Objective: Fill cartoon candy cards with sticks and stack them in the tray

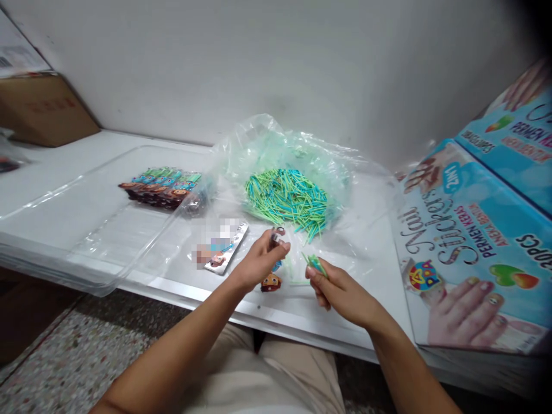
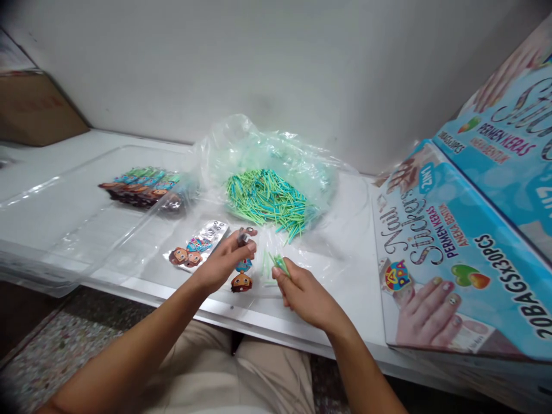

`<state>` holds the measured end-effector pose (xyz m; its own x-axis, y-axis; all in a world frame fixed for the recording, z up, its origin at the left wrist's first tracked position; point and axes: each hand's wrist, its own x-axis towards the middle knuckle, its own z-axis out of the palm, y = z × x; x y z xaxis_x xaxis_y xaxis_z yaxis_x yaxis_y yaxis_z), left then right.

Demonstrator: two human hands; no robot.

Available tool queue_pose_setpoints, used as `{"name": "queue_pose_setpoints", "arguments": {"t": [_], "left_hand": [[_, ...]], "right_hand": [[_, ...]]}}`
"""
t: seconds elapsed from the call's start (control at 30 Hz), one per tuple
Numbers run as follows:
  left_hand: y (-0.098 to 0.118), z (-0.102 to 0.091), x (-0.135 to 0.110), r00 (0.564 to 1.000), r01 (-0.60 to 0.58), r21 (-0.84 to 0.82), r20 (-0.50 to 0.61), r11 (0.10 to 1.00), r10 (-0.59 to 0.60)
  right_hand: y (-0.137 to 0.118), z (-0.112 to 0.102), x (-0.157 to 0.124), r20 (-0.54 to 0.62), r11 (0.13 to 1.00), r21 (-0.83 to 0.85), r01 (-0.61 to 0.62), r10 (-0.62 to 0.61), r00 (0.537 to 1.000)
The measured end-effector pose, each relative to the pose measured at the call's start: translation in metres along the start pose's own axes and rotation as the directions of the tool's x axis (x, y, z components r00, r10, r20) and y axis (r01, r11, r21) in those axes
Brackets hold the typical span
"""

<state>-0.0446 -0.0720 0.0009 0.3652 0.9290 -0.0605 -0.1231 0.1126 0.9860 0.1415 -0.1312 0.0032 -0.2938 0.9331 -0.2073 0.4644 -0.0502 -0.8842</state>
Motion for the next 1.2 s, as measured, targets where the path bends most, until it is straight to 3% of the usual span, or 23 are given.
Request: {"name": "queue_pose_setpoints", "arguments": {"t": [0.1,0.3,0.5,0.63,0.77,0.97,1.07,1.2], "left_hand": [[0.000,-0.009,-0.006,0.998,0.047,-0.009,0.046,0.999,-0.047],[0.000,-0.010,-0.016,0.998,0.060,0.063,-0.038,0.996,-0.057],[0.006,-0.007,-0.026,0.996,-0.047,0.335,-0.059,0.941,0.071],[0.008,-0.009,-0.029,0.965,-0.227,0.574,0.024,0.787,0.261],[0.004,-0.015,-0.029,0.878,-0.423,0.718,0.176,0.553,0.444],[-0.001,-0.017,-0.029,0.781,-0.520,0.797,0.298,0.307,0.549],[-0.001,-0.012,-0.030,0.775,-0.520,0.824,0.344,0.224,0.530],[-0.003,-0.003,-0.031,0.820,-0.465,0.873,0.360,0.149,0.446]], "right_hand": [[-0.011,-0.008,-0.001,-0.045,0.976,-0.200,0.089,-0.100,0.994],[-0.035,-0.019,0.003,0.077,0.892,-0.416,0.175,-0.157,0.985],[-0.055,-0.026,0.006,0.182,0.798,-0.554,0.239,-0.165,0.969],[-0.063,-0.025,0.008,0.238,0.731,-0.639,0.240,-0.109,0.965],[-0.068,-0.022,0.012,0.290,0.659,-0.707,0.257,-0.062,0.955],[-0.073,-0.021,0.018,0.302,0.595,-0.772,0.224,0.033,0.953],[-0.072,-0.018,0.022,0.296,0.566,-0.797,0.213,0.058,0.954],[-0.074,-0.008,0.026,0.264,0.456,-0.865,0.211,0.054,0.963]]}}
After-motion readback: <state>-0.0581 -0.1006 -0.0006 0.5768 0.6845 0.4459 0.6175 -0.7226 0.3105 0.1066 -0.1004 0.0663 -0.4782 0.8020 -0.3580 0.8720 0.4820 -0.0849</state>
